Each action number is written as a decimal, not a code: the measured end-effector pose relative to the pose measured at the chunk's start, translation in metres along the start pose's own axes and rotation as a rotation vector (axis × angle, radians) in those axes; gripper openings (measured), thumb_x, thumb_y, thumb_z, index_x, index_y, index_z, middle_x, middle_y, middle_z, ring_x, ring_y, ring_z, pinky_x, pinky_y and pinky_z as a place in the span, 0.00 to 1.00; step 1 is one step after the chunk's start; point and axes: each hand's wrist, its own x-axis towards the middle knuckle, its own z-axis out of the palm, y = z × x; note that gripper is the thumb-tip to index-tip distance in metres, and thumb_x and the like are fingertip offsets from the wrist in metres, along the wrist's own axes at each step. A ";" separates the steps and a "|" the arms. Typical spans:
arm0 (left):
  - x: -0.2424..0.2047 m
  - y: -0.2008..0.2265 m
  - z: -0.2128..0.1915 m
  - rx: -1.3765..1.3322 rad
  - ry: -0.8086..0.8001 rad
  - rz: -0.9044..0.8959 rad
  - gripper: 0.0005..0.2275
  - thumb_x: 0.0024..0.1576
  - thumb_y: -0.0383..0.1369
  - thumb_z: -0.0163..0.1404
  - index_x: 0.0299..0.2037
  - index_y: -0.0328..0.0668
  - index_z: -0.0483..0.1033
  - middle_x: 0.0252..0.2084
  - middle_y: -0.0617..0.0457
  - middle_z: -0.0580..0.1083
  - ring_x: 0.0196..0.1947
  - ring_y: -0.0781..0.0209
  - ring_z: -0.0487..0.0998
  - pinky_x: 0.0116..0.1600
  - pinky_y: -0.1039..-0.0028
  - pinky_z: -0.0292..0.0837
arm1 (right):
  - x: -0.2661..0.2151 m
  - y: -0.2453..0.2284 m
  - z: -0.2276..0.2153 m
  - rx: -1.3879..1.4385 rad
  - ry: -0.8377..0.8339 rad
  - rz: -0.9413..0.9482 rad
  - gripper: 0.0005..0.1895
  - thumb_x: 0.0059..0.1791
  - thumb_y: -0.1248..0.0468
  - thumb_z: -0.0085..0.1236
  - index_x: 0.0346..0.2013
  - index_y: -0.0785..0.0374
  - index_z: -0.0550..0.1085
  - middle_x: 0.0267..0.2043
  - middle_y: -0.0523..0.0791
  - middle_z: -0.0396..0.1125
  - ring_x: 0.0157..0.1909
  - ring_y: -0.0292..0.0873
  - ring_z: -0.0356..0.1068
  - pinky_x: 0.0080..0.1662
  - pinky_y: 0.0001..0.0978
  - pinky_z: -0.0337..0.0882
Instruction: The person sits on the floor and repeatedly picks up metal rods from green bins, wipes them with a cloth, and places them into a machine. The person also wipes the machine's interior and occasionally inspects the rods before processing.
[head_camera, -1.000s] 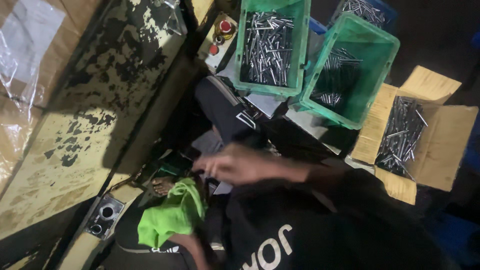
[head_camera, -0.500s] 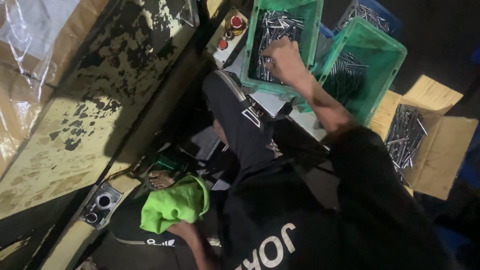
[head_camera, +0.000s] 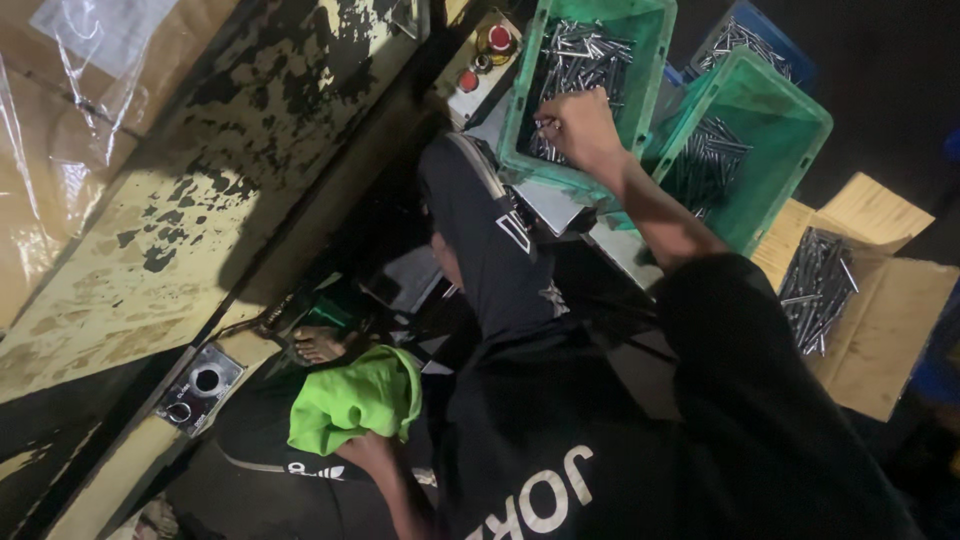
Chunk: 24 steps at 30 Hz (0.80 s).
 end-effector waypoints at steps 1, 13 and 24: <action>0.000 0.004 0.002 -0.010 0.011 -0.016 0.18 0.62 0.27 0.55 0.60 0.28 0.68 0.57 0.45 0.74 0.49 0.59 0.79 0.52 0.70 0.78 | -0.001 -0.003 -0.002 0.017 0.005 0.002 0.09 0.43 0.67 0.66 0.38 0.60 0.83 0.36 0.48 0.76 0.36 0.50 0.76 0.43 0.43 0.73; 0.003 0.017 0.005 -0.007 0.003 0.026 0.17 0.59 0.25 0.56 0.56 0.27 0.70 0.53 0.47 0.76 0.46 0.60 0.79 0.50 0.71 0.78 | -0.010 0.000 -0.069 0.808 0.151 0.148 0.05 0.54 0.74 0.63 0.43 0.65 0.78 0.44 0.50 0.76 0.45 0.44 0.78 0.50 0.37 0.81; 0.007 0.028 0.016 -0.084 -0.040 -0.040 0.17 0.63 0.25 0.53 0.60 0.26 0.69 0.56 0.44 0.75 0.49 0.58 0.80 0.52 0.69 0.78 | -0.031 -0.071 -0.157 1.487 0.298 0.107 0.09 0.57 0.80 0.57 0.49 0.67 0.77 0.47 0.54 0.75 0.46 0.42 0.79 0.51 0.32 0.81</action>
